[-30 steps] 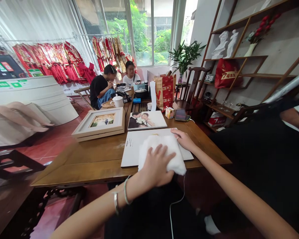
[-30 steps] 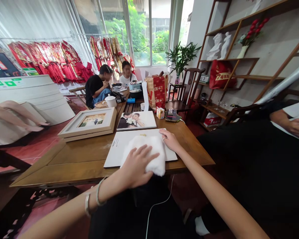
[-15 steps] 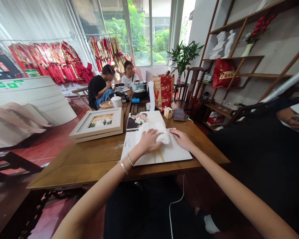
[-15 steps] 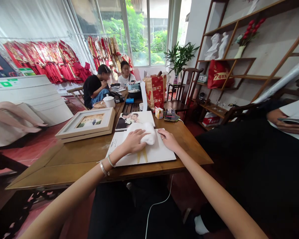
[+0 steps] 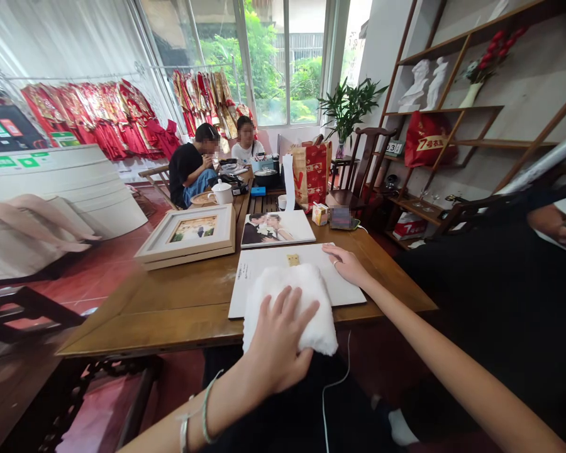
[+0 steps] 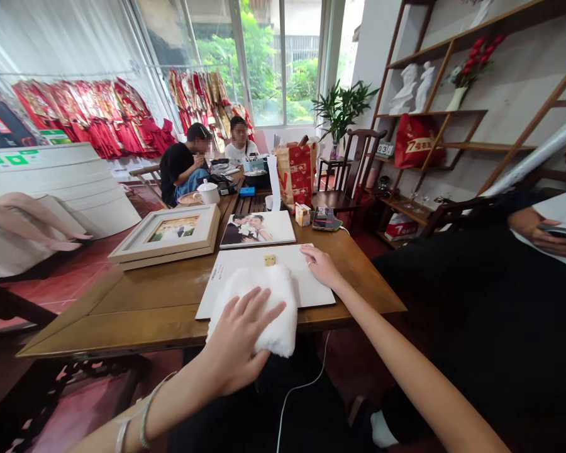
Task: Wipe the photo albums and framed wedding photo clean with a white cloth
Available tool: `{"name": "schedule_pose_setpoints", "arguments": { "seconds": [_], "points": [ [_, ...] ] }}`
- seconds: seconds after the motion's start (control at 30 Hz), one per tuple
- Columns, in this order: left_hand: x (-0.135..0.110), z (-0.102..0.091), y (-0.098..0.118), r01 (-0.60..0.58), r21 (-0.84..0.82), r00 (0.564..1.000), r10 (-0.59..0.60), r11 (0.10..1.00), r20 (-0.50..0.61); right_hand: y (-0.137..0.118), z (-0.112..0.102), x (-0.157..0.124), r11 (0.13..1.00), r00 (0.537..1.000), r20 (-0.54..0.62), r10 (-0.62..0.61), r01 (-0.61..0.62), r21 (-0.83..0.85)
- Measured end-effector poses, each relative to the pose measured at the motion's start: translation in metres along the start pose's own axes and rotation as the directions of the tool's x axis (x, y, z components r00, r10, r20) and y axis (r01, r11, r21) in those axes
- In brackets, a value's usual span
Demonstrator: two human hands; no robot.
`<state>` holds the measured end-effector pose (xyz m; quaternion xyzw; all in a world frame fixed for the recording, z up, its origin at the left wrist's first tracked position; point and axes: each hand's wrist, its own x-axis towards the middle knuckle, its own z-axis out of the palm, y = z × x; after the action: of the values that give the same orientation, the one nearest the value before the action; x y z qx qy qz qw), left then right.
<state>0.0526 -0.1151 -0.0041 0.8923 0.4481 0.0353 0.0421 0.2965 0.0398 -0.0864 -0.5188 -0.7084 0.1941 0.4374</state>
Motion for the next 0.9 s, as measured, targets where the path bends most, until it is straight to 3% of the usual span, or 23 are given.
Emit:
{"name": "schedule_pose_setpoints", "arguments": {
  "seconds": [0.13,0.4,0.57,0.73,0.9],
  "points": [
    [0.01,-0.003,-0.009,0.003,0.018,1.0,-0.002,1.0,-0.013,0.001,0.001,0.0,1.0,1.0,-0.014,-0.014,0.014,0.005],
    [0.083,-0.005,-0.052,0.041,0.091,0.997,-0.036,0.995,-0.063,-0.001,0.0,0.0,1.0,1.0,0.002,-0.009,0.009,-0.005],
    [0.109,-0.009,-0.067,0.067,0.114,0.997,-0.062,0.991,-0.053,-0.001,0.0,0.0,1.0,1.0,0.005,-0.002,0.001,0.011],
    [0.102,-0.01,-0.067,0.06,0.11,0.998,-0.056,0.992,-0.041,0.0,0.0,0.0,1.0,1.0,0.002,-0.01,0.01,0.001],
    [0.059,-0.011,-0.053,0.101,0.089,0.995,-0.1,0.991,-0.019,-0.002,0.0,0.0,1.0,1.0,0.013,-0.002,0.002,-0.031]
  ]
}}
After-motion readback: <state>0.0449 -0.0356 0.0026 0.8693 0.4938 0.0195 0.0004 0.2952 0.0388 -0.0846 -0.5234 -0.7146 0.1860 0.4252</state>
